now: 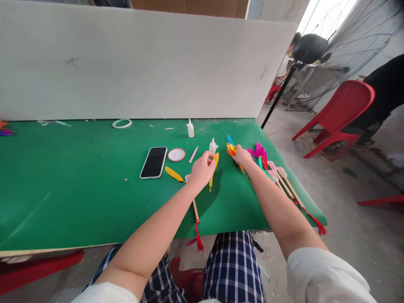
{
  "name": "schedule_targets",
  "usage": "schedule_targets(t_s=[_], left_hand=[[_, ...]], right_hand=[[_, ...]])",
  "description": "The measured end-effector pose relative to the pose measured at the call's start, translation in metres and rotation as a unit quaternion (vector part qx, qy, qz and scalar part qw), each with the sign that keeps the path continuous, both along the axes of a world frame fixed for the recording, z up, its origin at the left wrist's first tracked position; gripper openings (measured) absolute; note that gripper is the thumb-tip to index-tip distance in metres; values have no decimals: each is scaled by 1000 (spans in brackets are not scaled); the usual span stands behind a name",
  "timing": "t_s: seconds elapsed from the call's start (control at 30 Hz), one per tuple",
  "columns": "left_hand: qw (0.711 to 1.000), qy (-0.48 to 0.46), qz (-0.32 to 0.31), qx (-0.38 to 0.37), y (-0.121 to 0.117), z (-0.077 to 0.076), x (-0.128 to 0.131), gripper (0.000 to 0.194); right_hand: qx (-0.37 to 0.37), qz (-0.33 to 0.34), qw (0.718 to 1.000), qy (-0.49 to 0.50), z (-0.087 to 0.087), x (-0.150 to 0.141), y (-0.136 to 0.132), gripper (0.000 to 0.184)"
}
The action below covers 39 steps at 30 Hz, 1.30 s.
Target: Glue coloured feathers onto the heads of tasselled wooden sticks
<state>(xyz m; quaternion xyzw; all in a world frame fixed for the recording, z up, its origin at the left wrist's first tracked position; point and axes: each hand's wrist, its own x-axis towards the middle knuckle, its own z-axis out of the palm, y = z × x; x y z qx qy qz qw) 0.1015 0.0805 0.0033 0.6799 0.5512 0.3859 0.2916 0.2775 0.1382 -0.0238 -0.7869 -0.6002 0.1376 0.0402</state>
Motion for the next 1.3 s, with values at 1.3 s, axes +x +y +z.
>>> schedule_targets(t_s=[1.3], left_hand=[[978,207,1,29,-2,-38,12,24]], right_hand=[[71,-72,992,80,8,21,-21,41]])
